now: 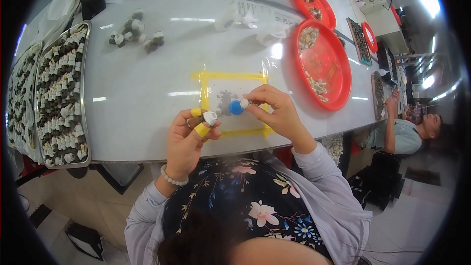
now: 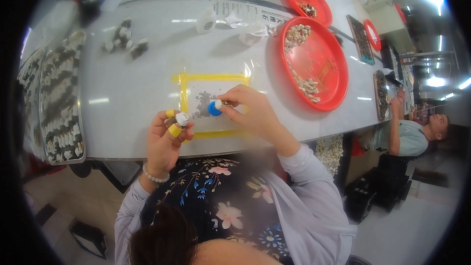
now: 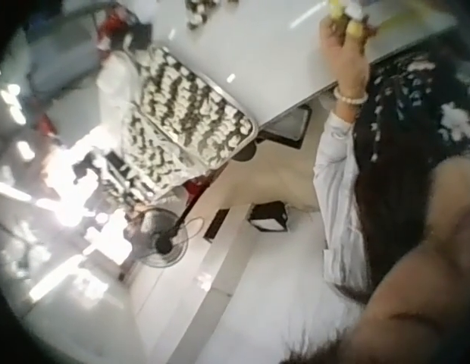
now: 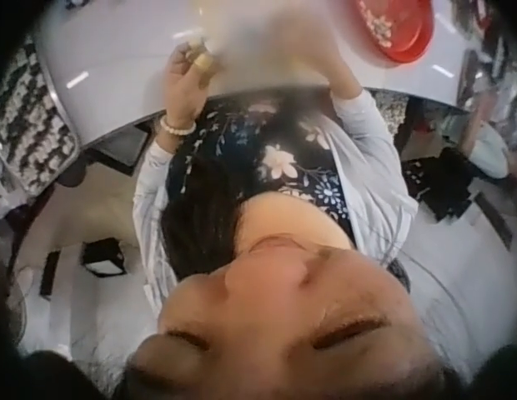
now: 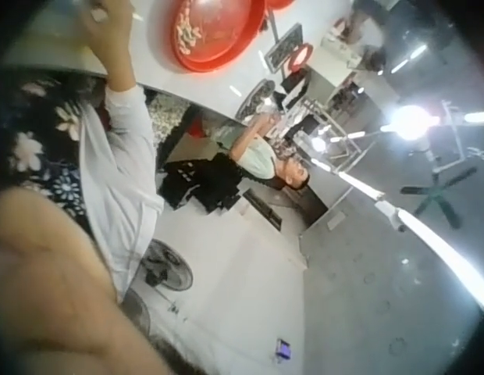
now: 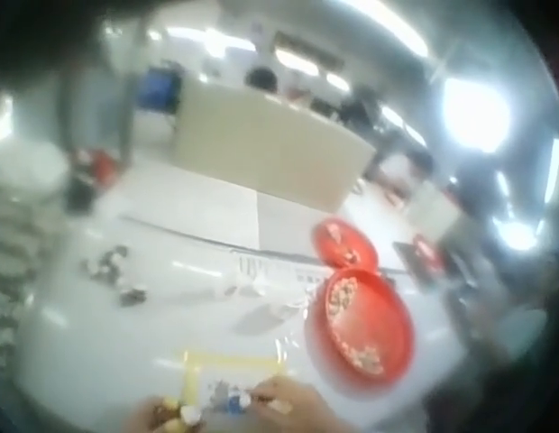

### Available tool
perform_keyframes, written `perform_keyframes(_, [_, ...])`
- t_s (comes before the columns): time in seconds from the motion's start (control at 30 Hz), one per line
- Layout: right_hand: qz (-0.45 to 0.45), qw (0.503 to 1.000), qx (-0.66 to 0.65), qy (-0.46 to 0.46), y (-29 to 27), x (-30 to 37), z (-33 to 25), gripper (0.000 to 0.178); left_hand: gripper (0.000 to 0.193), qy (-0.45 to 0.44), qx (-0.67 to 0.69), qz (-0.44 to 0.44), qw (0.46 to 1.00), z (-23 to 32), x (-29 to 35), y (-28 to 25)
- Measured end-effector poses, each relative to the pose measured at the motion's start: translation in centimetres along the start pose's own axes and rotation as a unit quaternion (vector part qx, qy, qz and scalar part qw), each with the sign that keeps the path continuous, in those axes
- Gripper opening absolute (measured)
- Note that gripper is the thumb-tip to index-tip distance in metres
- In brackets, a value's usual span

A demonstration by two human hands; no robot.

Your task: The person assembles and sorts small plastic components by hand at a workshop table, placing them into a tray, onto a plastic plate, and into a storage bin.

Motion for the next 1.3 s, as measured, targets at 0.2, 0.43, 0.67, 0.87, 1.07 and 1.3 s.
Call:
perform_keyframes(0.2, [-0.019,0.972,-0.202,0.116,0.3,0.5,0.5,0.023,0.023,-0.049,0.026,-0.001,0.998,-1.3,-0.4,1.0])
perform_keyframes(0.43, [-0.032,0.957,-0.265,0.115,0.4,0.7,-0.5,0.021,0.022,-0.040,0.023,-0.019,0.999,-1.7,-0.5,1.0])
perform_keyframes(0.67, [0.004,0.970,-0.228,0.085,0.0,0.8,-0.8,0.021,0.023,-0.031,0.008,-0.025,0.999,-2.0,-0.4,0.6])
perform_keyframes(0.87, [0.034,0.998,0.031,-0.049,-0.2,0.1,-1.1,0.024,0.022,-0.019,0.015,-0.037,0.999,-1.9,-0.2,0.3])
perform_keyframes(1.07, [0.016,0.969,0.168,-0.181,0.8,-0.4,-1.6,0.019,0.021,-0.005,0.030,-0.040,0.999,-1.8,-0.1,0.1])
perform_keyframes(1.3, [-0.007,0.958,0.204,-0.202,1.4,-0.7,-1.9,0.018,0.021,-0.007,0.042,-0.041,0.998,-1.9,-0.1,0.1])
Point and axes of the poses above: each hand's wrist, its own x-axis away from the middle knuckle, its own y-axis out of the palm, z = x × y, the point moved 3 cm from there along -x, towards the middle knuckle, and after that the axes turned 8 degrees about z, right-handed, at the moved point
